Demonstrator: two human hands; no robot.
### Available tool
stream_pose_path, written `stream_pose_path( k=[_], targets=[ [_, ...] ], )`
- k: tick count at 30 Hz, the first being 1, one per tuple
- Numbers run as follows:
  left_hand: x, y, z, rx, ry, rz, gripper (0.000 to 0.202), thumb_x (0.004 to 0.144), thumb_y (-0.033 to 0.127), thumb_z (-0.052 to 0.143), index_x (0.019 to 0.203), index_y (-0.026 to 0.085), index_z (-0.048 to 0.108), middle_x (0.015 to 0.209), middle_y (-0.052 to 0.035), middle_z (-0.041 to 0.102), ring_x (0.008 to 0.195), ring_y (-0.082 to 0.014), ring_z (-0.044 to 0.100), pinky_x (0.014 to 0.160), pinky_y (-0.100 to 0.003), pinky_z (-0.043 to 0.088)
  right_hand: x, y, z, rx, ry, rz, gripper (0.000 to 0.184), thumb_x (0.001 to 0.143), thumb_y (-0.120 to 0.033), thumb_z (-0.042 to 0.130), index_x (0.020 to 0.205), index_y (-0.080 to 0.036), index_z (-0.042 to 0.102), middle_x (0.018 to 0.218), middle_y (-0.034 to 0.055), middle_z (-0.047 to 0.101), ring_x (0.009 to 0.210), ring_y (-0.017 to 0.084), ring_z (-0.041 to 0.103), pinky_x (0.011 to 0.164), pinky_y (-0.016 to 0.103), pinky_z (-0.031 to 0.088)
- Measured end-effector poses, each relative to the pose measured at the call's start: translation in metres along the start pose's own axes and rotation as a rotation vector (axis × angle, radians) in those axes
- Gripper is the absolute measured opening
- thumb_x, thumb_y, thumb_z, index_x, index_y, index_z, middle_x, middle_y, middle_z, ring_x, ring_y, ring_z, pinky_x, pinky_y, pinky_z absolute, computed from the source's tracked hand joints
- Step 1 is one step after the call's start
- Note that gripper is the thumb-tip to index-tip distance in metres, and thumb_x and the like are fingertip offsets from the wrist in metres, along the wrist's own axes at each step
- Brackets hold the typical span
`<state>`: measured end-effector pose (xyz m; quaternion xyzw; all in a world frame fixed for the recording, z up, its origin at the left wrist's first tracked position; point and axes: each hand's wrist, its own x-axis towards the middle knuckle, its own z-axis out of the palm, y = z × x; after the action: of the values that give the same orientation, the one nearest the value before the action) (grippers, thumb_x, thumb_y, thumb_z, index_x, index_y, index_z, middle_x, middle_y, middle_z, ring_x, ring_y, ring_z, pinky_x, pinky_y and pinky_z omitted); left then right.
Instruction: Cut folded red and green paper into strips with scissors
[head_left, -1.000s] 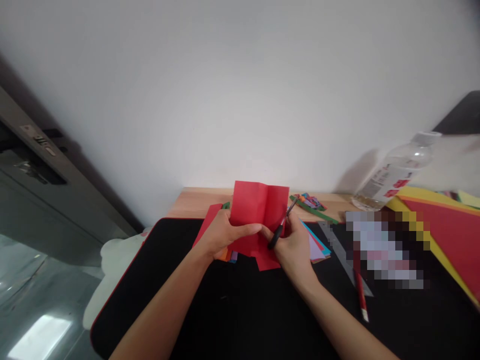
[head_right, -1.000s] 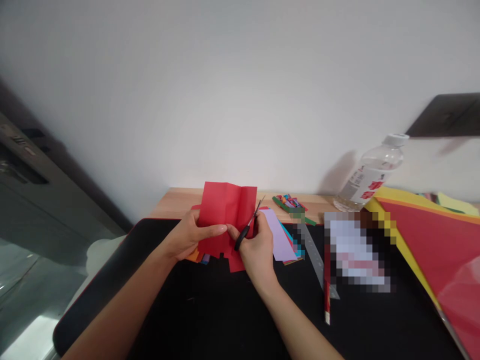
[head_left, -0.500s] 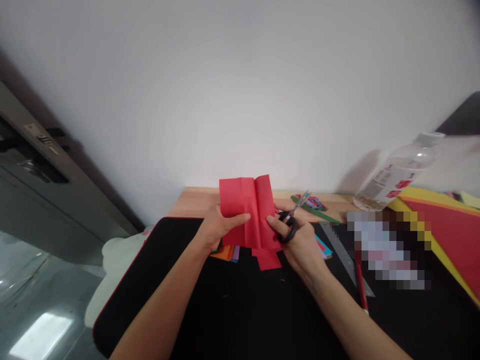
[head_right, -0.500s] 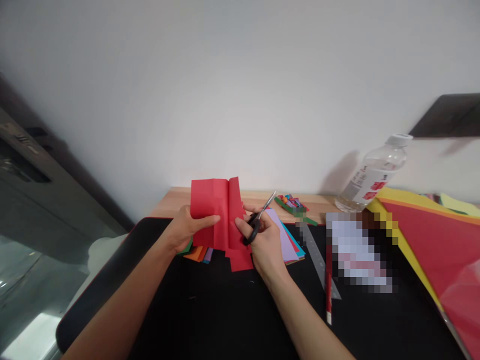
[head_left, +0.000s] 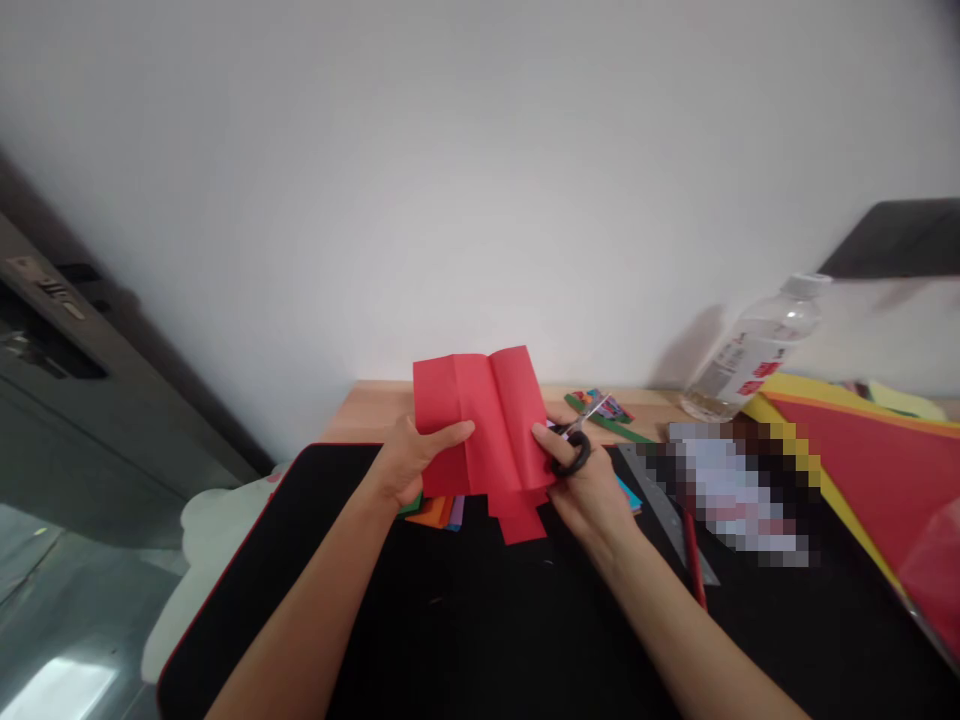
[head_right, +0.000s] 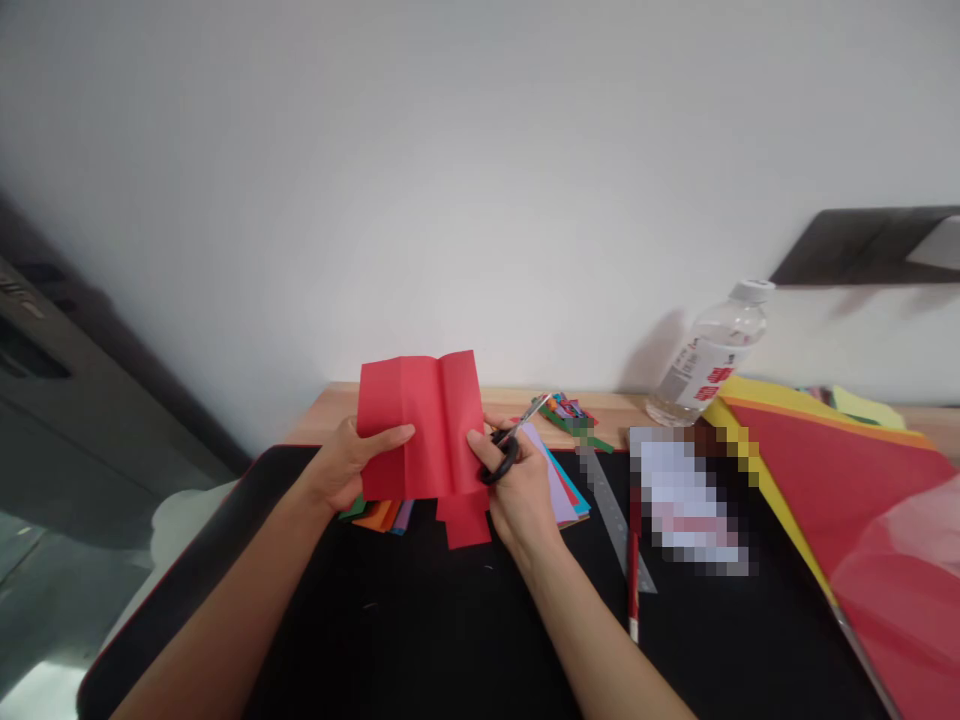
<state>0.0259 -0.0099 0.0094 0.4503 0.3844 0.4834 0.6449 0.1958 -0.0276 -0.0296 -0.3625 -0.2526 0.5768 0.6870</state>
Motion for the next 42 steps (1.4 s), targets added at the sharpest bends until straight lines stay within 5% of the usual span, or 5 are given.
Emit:
stream_pose_path(
  k=[6,10,17,24,42],
  targets=[
    [0.001,0.0,-0.002,0.002,0.069,-0.004,0.042,0.059,0.023,0.079,0.097,0.013,0.066,0.106,-0.0156,0.068,0.095,-0.03,0.064,0.082,-0.043,0.053,-0.001,-0.006,0.003,-0.047,0.084,-0.009,0.034,0.054,-0.03,0.082,0.081,-0.02,0.062,0.07,-0.0014,0.064,0.061,0.016,0.062,0.061,0.031,0.054],
    [0.011,-0.001,-0.019,0.076,0.371,0.181,0.041,0.057,0.026,0.079,0.093,0.012,0.064,0.096,-0.012,0.07,0.086,-0.028,0.066,0.075,-0.041,0.054,-0.008,-0.007,0.001,-0.306,0.066,-0.293,0.034,0.066,-0.04,0.075,0.093,-0.021,0.063,0.068,-0.0014,0.063,0.064,0.015,0.062,0.061,0.028,0.05],
    [0.013,0.007,-0.026,0.054,0.501,0.265,0.035,0.054,0.026,0.08,0.081,0.012,0.064,0.081,-0.007,0.071,0.071,-0.0213,0.066,0.065,-0.033,0.054,-0.028,-0.005,0.006,-0.591,-0.81,0.101,0.046,0.067,-0.038,0.075,0.106,-0.017,0.063,0.064,-0.0018,0.061,0.054,0.011,0.054,0.051,0.024,0.042],
    [0.004,0.009,-0.013,0.038,0.242,0.206,0.028,0.058,0.024,0.079,0.081,0.014,0.067,0.079,-0.006,0.071,0.069,-0.0192,0.065,0.065,-0.031,0.054,-0.029,-0.001,0.011,-0.563,-0.643,0.067,0.065,0.069,-0.043,0.073,0.124,-0.018,0.048,0.067,-0.003,0.058,0.057,0.011,0.054,0.054,0.024,0.041],
    [-0.003,0.02,0.007,-0.159,0.5,0.215,0.037,0.053,0.023,0.081,0.083,0.01,0.063,0.077,-0.0088,0.071,0.065,-0.0204,0.067,0.064,-0.034,0.055,-0.033,-0.002,0.01,-0.619,-0.841,0.317,0.051,0.062,-0.043,0.078,0.101,-0.015,0.059,0.073,-0.0024,0.054,0.061,0.01,0.046,0.056,0.023,0.034]
  ],
)
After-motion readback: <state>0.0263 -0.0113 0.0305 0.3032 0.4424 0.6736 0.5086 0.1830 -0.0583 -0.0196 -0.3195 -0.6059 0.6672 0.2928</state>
